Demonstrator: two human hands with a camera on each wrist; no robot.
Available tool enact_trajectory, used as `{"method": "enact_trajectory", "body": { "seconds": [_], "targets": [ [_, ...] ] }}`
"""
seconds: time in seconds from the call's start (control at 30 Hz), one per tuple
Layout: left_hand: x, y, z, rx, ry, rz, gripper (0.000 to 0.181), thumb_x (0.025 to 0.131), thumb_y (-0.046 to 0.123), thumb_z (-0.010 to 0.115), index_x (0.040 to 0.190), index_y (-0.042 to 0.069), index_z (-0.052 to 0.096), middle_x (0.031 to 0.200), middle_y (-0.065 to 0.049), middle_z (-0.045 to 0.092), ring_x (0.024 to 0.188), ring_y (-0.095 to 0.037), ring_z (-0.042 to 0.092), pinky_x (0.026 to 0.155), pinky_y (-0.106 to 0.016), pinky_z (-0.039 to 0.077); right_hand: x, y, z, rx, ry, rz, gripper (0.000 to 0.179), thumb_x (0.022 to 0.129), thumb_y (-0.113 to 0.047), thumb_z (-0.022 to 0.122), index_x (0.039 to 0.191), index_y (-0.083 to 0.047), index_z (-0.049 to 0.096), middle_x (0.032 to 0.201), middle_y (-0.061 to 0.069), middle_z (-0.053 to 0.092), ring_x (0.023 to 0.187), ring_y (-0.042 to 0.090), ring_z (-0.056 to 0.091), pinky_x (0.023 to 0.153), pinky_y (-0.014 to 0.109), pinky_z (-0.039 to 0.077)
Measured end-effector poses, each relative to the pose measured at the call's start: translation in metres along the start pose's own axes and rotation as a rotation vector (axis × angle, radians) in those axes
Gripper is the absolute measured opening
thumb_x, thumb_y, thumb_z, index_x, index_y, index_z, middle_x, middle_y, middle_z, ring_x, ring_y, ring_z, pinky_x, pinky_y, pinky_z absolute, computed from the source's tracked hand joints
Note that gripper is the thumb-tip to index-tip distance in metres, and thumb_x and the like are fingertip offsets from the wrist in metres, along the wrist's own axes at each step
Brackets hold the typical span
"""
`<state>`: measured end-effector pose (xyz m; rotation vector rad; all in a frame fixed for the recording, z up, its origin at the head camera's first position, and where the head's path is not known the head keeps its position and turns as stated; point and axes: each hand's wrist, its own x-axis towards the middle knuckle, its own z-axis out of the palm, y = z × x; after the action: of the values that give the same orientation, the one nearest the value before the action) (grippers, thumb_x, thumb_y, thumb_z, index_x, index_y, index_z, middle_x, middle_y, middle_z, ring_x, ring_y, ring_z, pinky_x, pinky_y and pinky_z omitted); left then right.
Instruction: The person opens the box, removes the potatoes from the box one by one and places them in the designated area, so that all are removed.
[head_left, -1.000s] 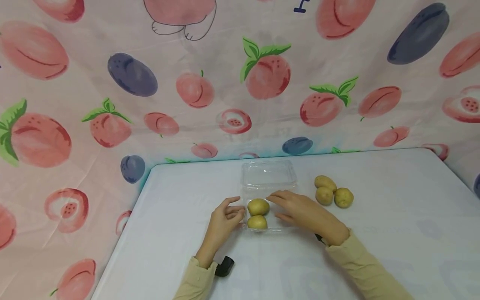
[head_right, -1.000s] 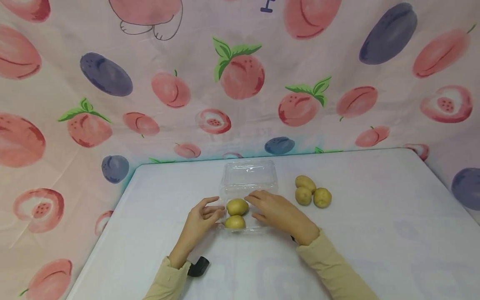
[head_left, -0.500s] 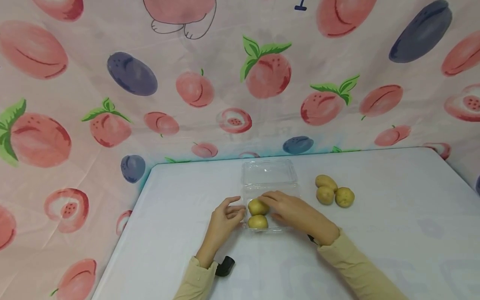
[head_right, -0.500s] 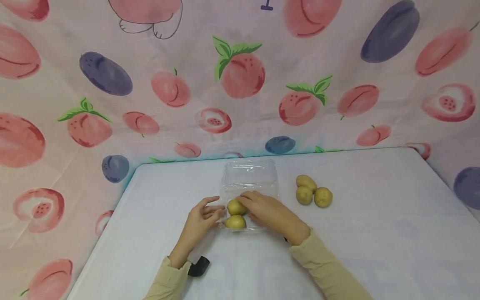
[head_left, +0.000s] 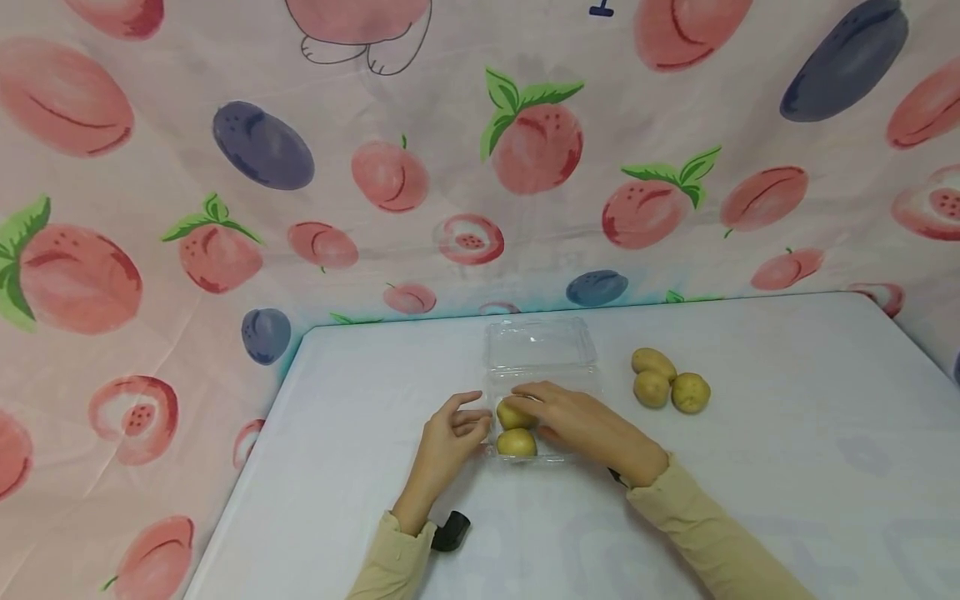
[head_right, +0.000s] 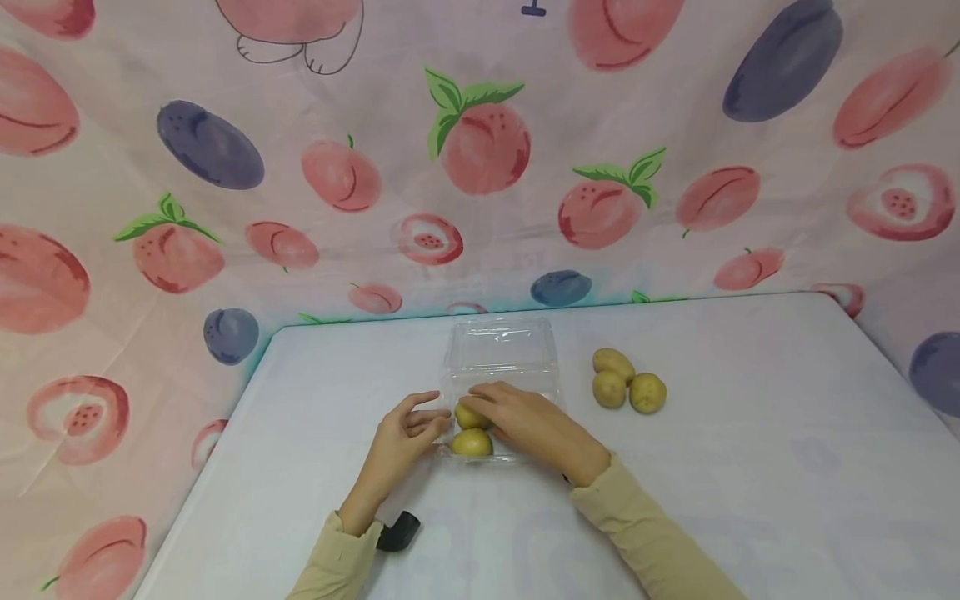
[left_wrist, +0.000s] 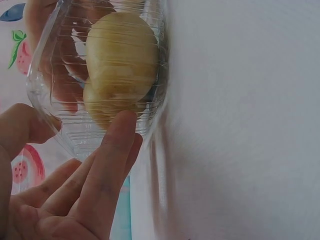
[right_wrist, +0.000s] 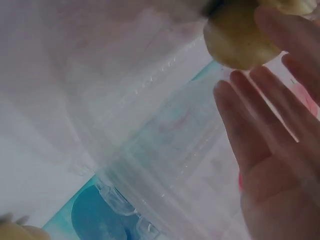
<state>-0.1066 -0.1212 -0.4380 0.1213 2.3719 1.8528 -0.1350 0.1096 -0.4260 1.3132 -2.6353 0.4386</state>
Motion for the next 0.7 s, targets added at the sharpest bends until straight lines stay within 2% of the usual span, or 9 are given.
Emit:
{"method": "enact_trajectory", "body": {
  "seconds": [0.07,0.13,0.37,0.5,0.7],
  "targets": [
    [0.000,0.000,0.000,0.007,0.001,0.002,0.045,0.094,0.005,0.064,0.137,-0.002,0.052,0.116,-0.026,0.069,0.105,-0.037,0.069,0.072,-0.026,0.062,0.001,0.000,0.001,0.008,-0.005,0.002,0.058,0.082,-0.001,0.079,0.135,-0.013,0.059,0.135,0.006,0.059,0.123,0.021,0.058,0.089,0.034,0.059],
    [0.003,-0.009,0.000,0.002,0.006,0.009,0.046,0.094,0.008,0.066,0.137,0.001,0.053,0.116,-0.023,0.070,0.104,-0.034,0.070,0.072,-0.026,0.062,0.001,0.001,0.002,0.023,-0.009,0.003,0.057,0.083,-0.002,0.078,0.135,-0.015,0.060,0.134,0.005,0.060,0.122,0.021,0.058,0.089,0.034,0.059],
    [0.004,-0.010,0.000,0.001,0.009,0.014,0.046,0.094,0.009,0.066,0.138,0.003,0.052,0.115,-0.022,0.070,0.102,-0.032,0.071,0.071,-0.026,0.062,0.004,0.002,0.007,0.028,0.011,-0.009,0.049,0.085,-0.005,0.077,0.129,-0.020,0.062,0.125,0.004,0.063,0.116,0.020,0.060,0.086,0.035,0.060],
    [0.003,-0.009,0.000,0.000,0.007,0.017,0.046,0.094,0.009,0.066,0.138,0.004,0.052,0.115,-0.022,0.070,0.103,-0.033,0.071,0.071,-0.025,0.062,0.005,0.002,0.007,0.042,0.007,0.000,0.047,0.085,-0.007,0.078,0.128,-0.018,0.062,0.123,0.004,0.062,0.113,0.020,0.061,0.087,0.034,0.059],
    [0.003,-0.009,0.000,-0.011,0.001,0.011,0.046,0.094,0.009,0.065,0.138,0.004,0.052,0.116,-0.023,0.069,0.104,-0.034,0.070,0.071,-0.027,0.062,0.006,0.002,0.007,0.097,-0.013,0.046,0.042,0.087,-0.008,0.076,0.126,-0.013,0.060,0.125,0.005,0.062,0.117,0.021,0.060,0.096,0.035,0.056]
  ]
}}
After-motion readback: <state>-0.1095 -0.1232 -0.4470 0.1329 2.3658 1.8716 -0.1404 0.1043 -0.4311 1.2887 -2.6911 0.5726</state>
